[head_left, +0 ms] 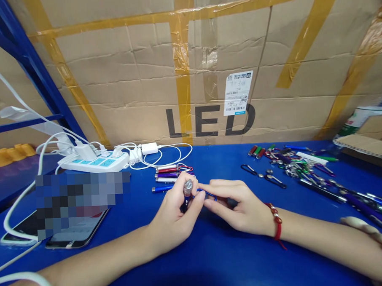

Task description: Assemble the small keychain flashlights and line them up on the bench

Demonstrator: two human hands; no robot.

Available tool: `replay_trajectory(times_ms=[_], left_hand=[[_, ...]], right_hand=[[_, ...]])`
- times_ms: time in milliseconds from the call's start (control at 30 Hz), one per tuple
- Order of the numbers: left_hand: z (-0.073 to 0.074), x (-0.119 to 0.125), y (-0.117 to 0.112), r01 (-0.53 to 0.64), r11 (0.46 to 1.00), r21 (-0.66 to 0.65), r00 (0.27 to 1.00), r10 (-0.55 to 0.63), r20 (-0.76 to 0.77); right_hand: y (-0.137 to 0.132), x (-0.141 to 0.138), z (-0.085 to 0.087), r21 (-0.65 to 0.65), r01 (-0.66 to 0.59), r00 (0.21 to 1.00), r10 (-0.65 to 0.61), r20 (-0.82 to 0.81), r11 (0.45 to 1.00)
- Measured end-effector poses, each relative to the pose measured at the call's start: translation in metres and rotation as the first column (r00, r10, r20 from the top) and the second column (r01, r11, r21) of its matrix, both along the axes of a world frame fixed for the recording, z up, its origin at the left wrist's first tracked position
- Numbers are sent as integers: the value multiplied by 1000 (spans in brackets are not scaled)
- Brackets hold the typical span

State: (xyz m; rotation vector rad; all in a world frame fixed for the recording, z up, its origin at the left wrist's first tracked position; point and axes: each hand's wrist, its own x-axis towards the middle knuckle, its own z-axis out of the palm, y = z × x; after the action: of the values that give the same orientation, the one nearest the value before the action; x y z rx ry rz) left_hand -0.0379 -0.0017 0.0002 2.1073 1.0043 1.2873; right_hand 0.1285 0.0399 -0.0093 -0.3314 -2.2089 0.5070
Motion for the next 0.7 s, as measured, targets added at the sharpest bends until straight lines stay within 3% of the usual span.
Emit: replay_trajectory(times_ms=[133,300,700], left_hand=[[1,1,-1,13,1000,-20,1000,-13,4],[0,4,-3,116,975,-191,990,-98,101],[-1,4,-5,131,977,-167,987,-113,117]], right_hand=[[0,0,0,4,1,1000,-1,-1,1000],[0,1,-1,0,-7,1000,7,-5,1000],[0,1,-1,-3,-3,1000,3,2,1000]])
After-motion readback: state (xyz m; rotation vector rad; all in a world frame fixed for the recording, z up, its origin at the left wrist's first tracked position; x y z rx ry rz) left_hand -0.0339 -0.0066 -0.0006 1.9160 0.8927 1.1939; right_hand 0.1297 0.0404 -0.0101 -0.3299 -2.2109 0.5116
